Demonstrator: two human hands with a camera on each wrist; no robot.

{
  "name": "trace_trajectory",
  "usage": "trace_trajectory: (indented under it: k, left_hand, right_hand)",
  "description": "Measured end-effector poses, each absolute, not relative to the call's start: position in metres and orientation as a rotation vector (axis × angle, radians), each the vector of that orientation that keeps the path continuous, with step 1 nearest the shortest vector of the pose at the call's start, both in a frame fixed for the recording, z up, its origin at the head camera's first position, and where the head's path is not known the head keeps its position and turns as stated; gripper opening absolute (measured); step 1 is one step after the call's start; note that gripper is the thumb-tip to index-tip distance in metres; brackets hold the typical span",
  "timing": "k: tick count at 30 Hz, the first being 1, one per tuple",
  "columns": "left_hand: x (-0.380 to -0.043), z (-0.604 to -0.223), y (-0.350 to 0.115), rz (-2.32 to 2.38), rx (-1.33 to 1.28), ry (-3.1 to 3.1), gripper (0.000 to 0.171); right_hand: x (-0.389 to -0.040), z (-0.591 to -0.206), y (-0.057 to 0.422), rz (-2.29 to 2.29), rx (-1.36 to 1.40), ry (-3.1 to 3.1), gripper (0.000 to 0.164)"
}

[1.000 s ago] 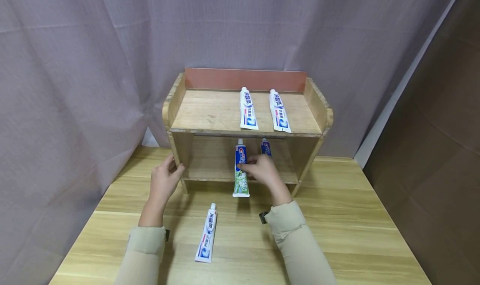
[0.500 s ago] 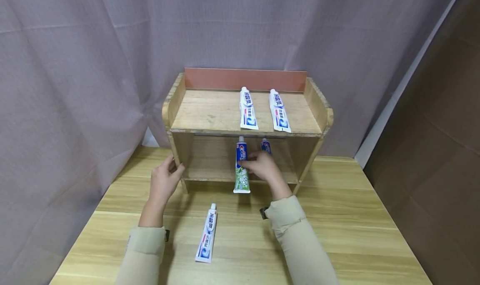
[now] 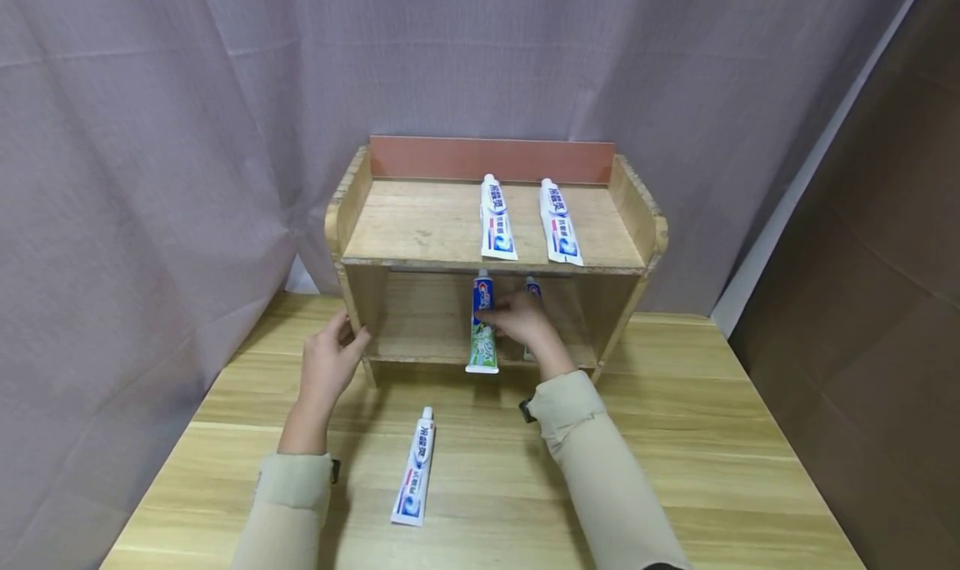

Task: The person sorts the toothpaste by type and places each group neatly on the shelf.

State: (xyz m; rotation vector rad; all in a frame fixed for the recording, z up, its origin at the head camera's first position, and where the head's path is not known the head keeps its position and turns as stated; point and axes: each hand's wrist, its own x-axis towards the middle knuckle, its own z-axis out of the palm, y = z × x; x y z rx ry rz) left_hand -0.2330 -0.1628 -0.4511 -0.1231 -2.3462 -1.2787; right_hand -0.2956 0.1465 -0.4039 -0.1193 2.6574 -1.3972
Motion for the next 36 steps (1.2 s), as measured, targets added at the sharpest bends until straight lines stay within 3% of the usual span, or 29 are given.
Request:
trace_trajectory:
  k: [14,36]
  left_hand:
    - [-0.232,-0.451,-0.162,-1.305,-0.106,-2.366,0.036]
    - [-0.233,-0.451,-0.162,-1.285,-0.102,-2.357,0.035]
  right_hand:
    - [-0.313,-0.419,0.147,-1.363,-0.098,2.75,0.037]
    - [-0.311,-0.422,0.147,-1.262,-0.086,2.805,0.031]
